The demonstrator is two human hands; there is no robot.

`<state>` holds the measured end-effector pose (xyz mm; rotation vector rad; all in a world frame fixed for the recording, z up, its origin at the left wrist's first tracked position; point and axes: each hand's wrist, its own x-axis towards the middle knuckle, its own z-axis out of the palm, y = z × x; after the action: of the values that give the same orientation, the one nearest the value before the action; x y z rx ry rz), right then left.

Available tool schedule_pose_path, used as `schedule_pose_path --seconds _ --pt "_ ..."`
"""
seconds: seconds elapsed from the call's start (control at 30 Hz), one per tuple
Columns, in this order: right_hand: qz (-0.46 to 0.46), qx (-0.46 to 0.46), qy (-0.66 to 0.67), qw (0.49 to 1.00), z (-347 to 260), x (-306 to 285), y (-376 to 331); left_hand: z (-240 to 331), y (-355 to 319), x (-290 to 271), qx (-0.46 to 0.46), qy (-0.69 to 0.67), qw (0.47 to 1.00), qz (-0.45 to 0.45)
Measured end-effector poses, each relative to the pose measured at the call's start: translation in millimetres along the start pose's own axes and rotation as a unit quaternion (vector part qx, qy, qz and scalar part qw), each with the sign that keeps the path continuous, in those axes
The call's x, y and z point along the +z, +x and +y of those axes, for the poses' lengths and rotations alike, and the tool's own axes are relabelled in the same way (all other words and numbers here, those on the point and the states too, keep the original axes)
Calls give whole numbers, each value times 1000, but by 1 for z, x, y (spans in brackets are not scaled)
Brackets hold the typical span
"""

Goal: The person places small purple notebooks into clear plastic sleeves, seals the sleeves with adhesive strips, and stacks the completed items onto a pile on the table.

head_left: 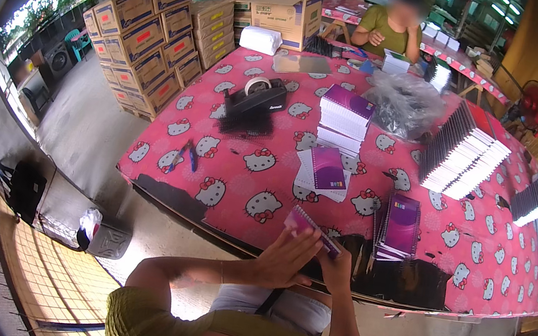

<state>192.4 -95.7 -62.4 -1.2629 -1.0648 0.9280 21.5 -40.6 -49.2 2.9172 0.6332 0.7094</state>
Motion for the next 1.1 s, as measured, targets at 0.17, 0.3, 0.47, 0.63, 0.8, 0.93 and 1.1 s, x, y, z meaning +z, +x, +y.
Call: schedule_pose_path --seconds 0.17,0.3,0.47,0.63,0.8,0.93,1.1 --pt "-28 -3 -9 1000 -4 -1 2 -4 34 -24 12 55 998 -27" --pt "-12 -55 -110 992 13 -11 8 -4 25 -6 17 -6 1000 -14" --pt "-39 -36 -114 992 6 -11 14 -7 4 13 46 7 998 -33" --pt "-82 -11 -82 993 -1 -9 14 -22 33 -16 16 3 998 61" --pt "-99 -16 -145 984 0 -16 16 -27 49 -17 46 -83 992 80" --pt "-96 -18 -128 987 -2 -13 15 -28 52 -27 46 -71 995 58" --pt "-109 -38 -163 980 -4 -16 16 -21 51 -21 36 -100 992 67"
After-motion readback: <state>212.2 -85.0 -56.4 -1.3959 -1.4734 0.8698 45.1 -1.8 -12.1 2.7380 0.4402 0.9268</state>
